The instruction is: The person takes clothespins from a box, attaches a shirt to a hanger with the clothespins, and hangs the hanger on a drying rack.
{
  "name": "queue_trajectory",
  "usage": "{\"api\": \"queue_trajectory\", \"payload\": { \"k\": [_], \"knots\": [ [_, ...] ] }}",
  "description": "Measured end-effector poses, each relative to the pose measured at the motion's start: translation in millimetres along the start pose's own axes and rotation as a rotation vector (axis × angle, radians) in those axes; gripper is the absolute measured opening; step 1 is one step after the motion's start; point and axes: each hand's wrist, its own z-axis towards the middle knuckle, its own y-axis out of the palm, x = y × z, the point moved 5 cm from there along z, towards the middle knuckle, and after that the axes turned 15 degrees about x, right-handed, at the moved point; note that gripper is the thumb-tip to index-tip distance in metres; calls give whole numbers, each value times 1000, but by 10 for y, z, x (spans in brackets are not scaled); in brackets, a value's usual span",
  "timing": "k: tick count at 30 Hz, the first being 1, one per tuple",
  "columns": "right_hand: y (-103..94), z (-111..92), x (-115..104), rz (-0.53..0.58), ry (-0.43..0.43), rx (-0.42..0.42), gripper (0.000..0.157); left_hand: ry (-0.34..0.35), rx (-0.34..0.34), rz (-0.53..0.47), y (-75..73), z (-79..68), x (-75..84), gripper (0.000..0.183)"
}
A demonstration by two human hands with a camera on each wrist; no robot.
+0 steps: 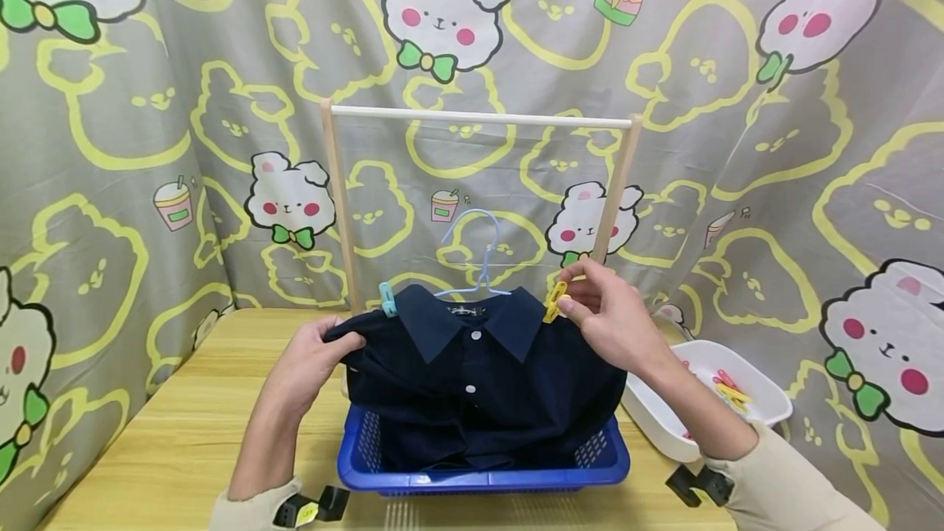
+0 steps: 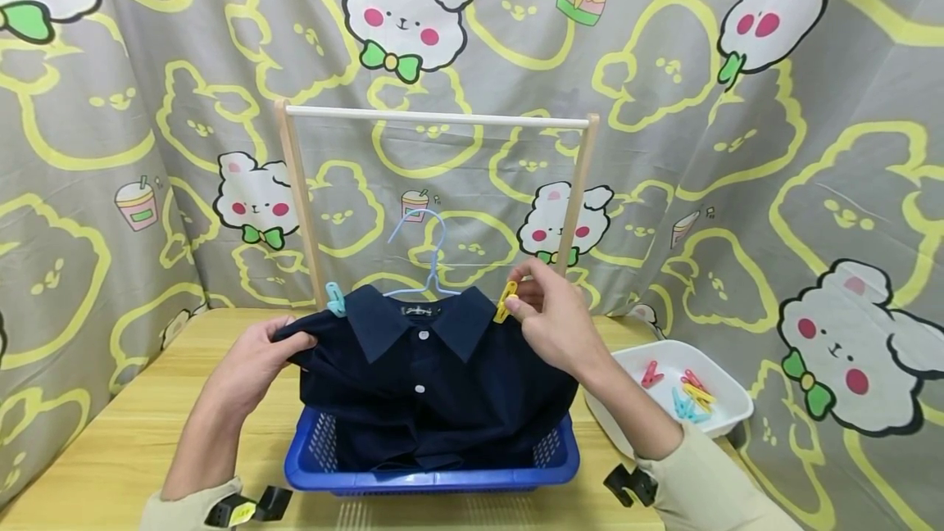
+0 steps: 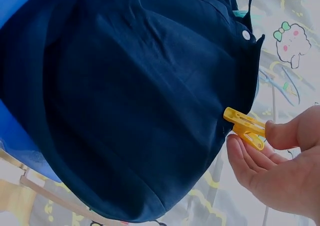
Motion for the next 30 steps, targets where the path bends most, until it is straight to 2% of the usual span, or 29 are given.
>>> {"api": "queue_trajectory", "payload": {
  "k": [12, 21, 25, 30],
  "knots": [
    [-4, -8, 21, -4, 28, -14, 28, 9, -1, 7, -2, 1, -3, 18],
    [-70, -7, 90, -65, 39, -39, 40, 4, 7, 14, -23, -2, -7, 20],
    [-102, -14, 133, -125, 41, -92, 34, 1, 11, 7, -28, 0, -4, 19],
    [-92, -44, 196, -232, 38, -220, 33, -2, 20, 2, -36, 6, -3, 19]
  ]
}}
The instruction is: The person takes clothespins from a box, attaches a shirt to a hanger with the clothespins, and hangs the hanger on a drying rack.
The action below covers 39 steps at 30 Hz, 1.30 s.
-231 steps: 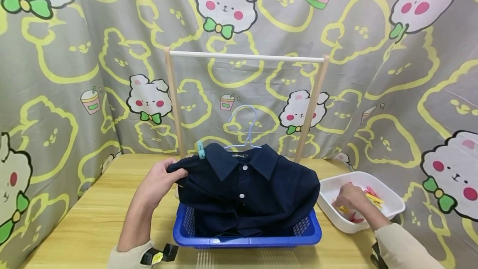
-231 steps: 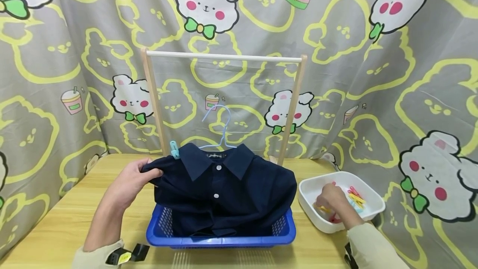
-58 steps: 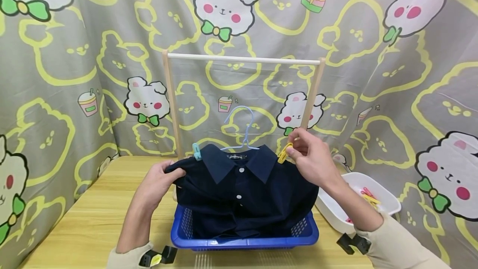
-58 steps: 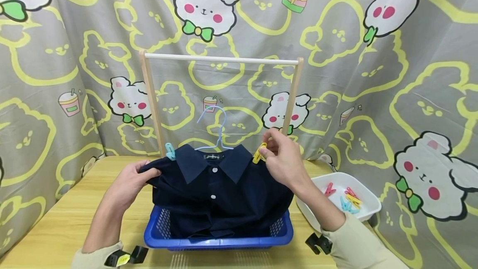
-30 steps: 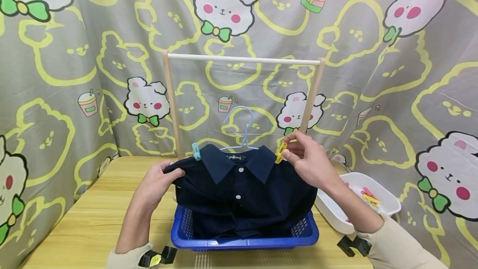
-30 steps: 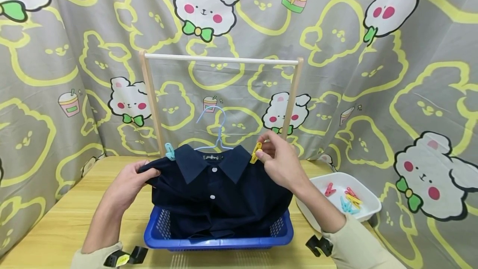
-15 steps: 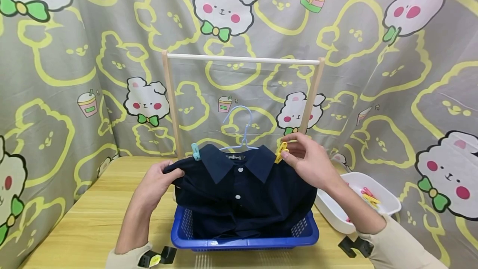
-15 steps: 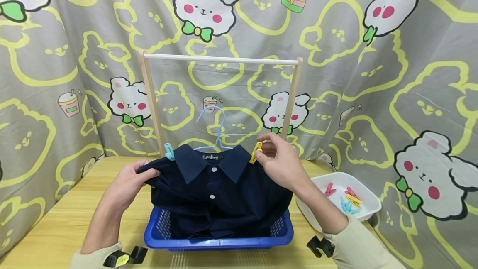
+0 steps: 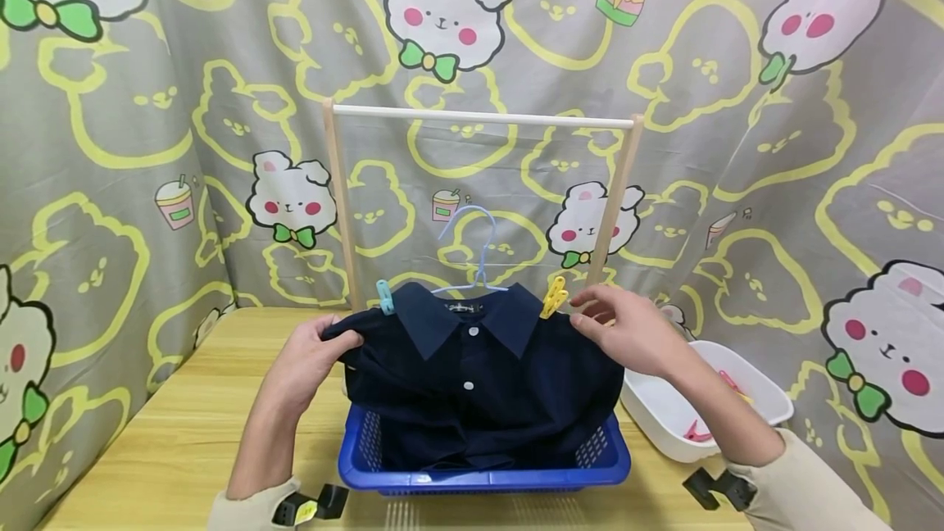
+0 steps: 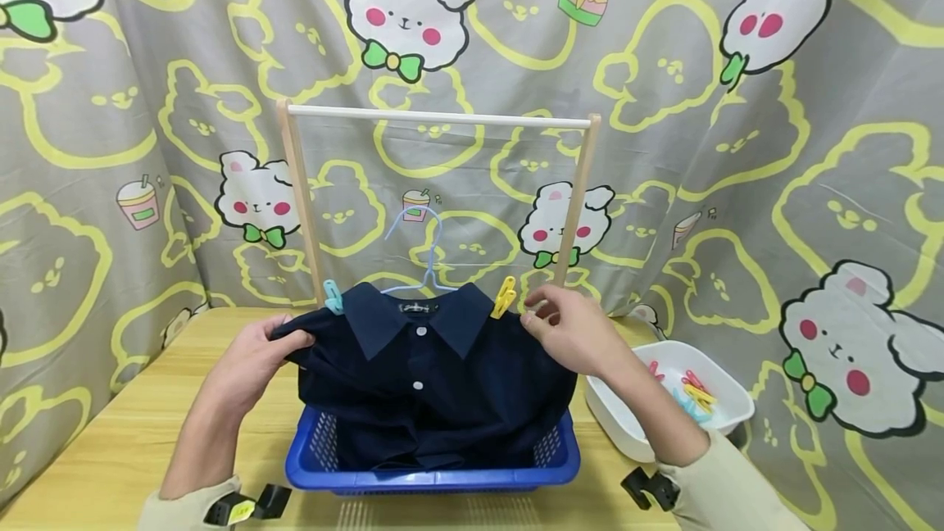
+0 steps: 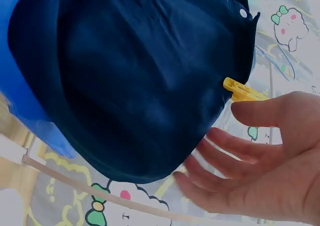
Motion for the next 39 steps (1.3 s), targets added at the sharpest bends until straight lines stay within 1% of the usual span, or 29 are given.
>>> {"api": "queue_trajectory", "payload": {
  "k": [3, 6, 10, 15, 19, 22, 27, 34, 36, 39],
  "knots": [
    [35, -27, 33, -32, -10, -76, 37, 0, 2, 4, -2, 3, 0, 19],
    [69, -53, 58, -51, -15, -131, 40, 2, 3, 8, -3, 6, -2, 19],
    [95, -72, 76, -65, -27, -168, 46, 5, 6, 2, -4, 10, -4, 19],
    [107, -92, 101, -54, -34, -186, 50, 7, 18, 0, -12, 14, -1, 18],
    [122, -103, 138, -46, -27, -176, 46, 6, 22, 3, -15, 9, 1, 18],
    [142, -108, 172, -27, -36, -153, 41, 4, 18, 5, -12, 3, -2, 19],
    [203, -112, 230, 49, -36, -111, 33, 0, 9, 16, -11, 1, -17, 19],
    [278, -120, 276, 159, -7, -63, 33, -4, -5, 26, -8, 6, -25, 20],
    [287, -122, 287, 165, 5, -34, 32, -2, 1, 29, -12, 8, -21, 20],
    [297, -132, 305, 153, 15, 36, 30, 9, 10, 30, -16, 9, -7, 20]
  ]
}}
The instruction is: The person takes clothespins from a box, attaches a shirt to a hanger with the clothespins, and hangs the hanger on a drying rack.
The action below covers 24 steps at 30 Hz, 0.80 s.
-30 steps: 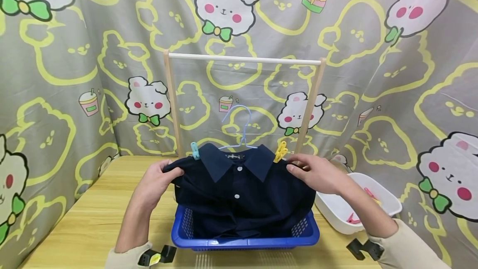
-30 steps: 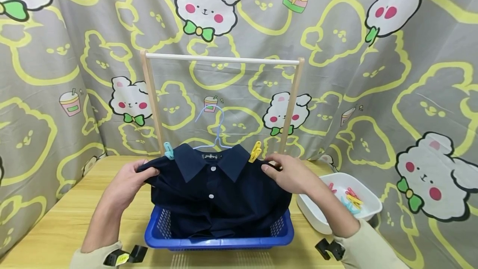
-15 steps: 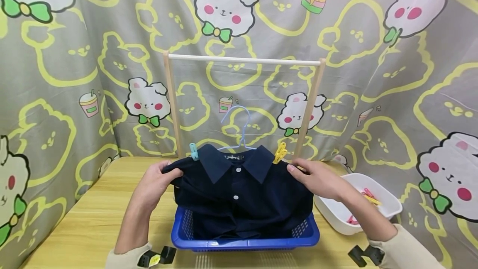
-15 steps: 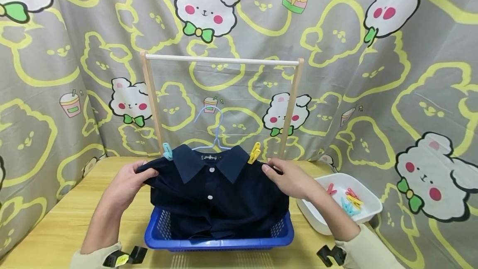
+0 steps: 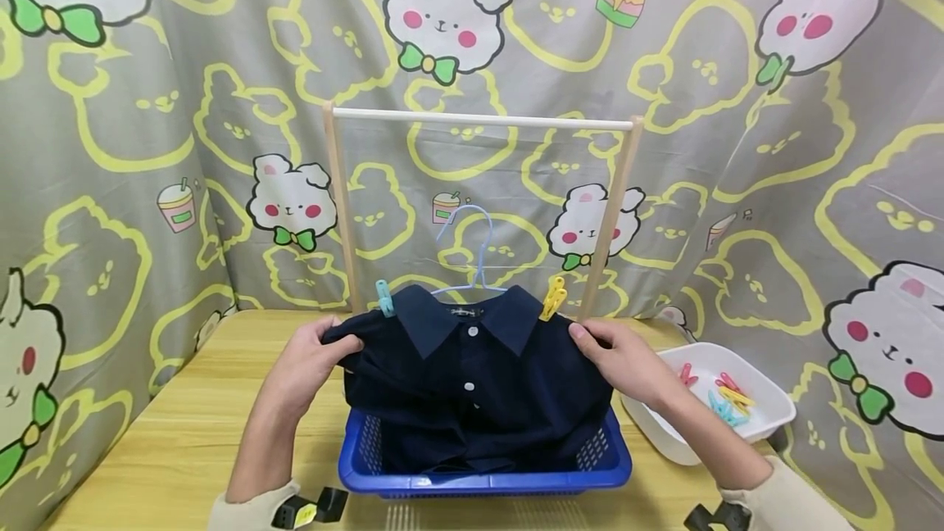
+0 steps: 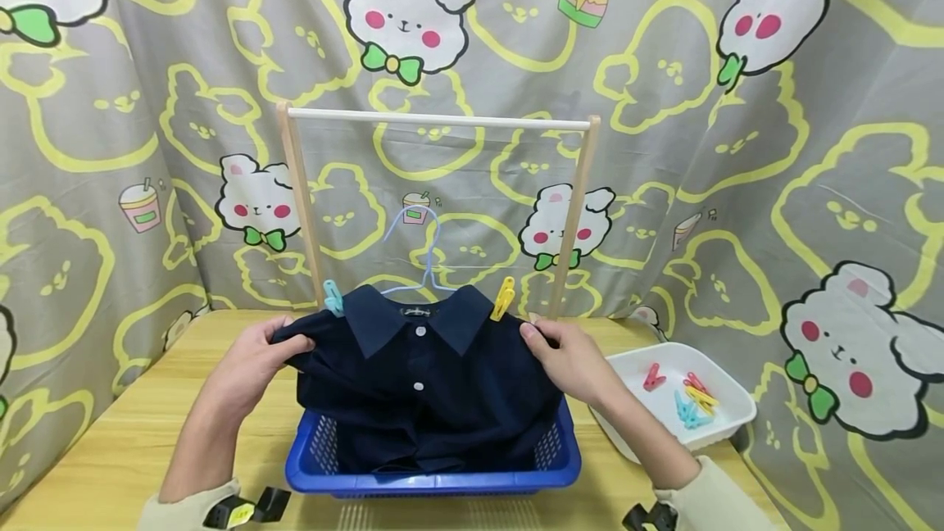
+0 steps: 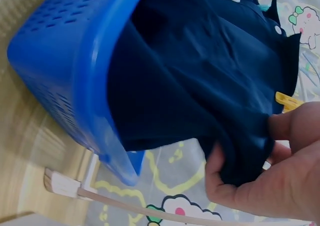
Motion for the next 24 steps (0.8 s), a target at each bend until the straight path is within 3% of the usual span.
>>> {"api": "queue_trajectory", "payload": {
  "k": [7, 15, 24],
  "knots": [
    [4, -31, 34, -14, 1, 137, 28, 42, 13, -39, 11, -10, 45, 18],
    [-1, -40, 24, -27, 14, 204, 36, 43, 21, -59, 34, -18, 64, 19],
    [-11, -84, -20, 33, 1, 271, 47, 16, 33, -51, 31, -17, 39, 23]
  ]
}}
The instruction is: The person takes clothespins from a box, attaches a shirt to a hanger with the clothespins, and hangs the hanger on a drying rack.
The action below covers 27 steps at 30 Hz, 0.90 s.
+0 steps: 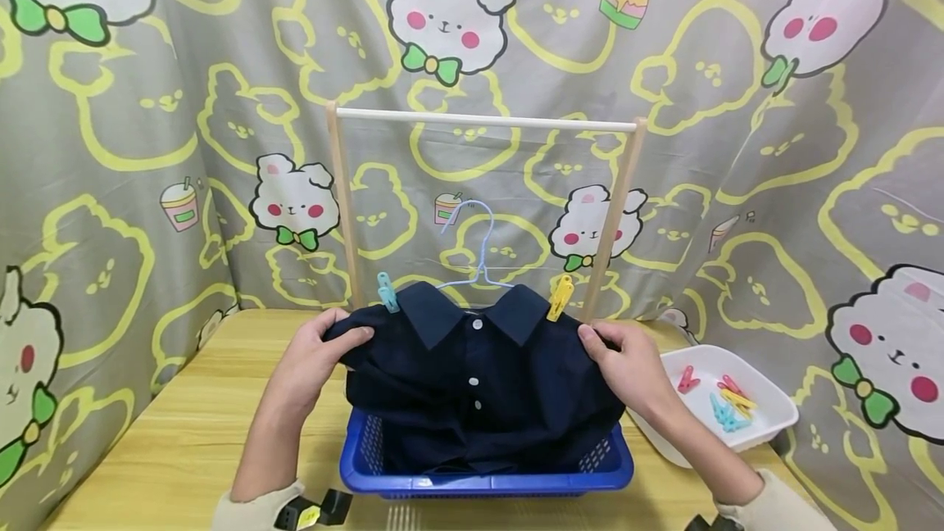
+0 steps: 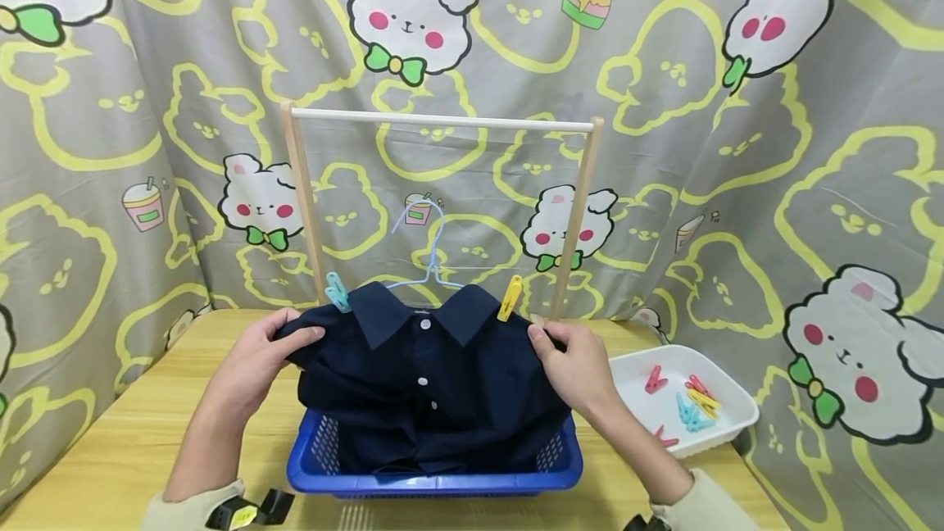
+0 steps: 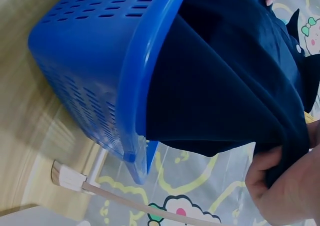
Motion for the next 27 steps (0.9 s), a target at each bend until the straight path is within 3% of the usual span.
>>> {"api": "queue_trajectory", "payload": {
  "k": [18, 27],
  "knots": [
    [-31, -16, 2, -58, -57, 106, 32, -8, 9, -29, -25, 15, 12, 23],
    [-99, 1, -62, -55, -82, 156, 41, 21, 9, -72, -74, 21, 2, 37]
  ]
}}
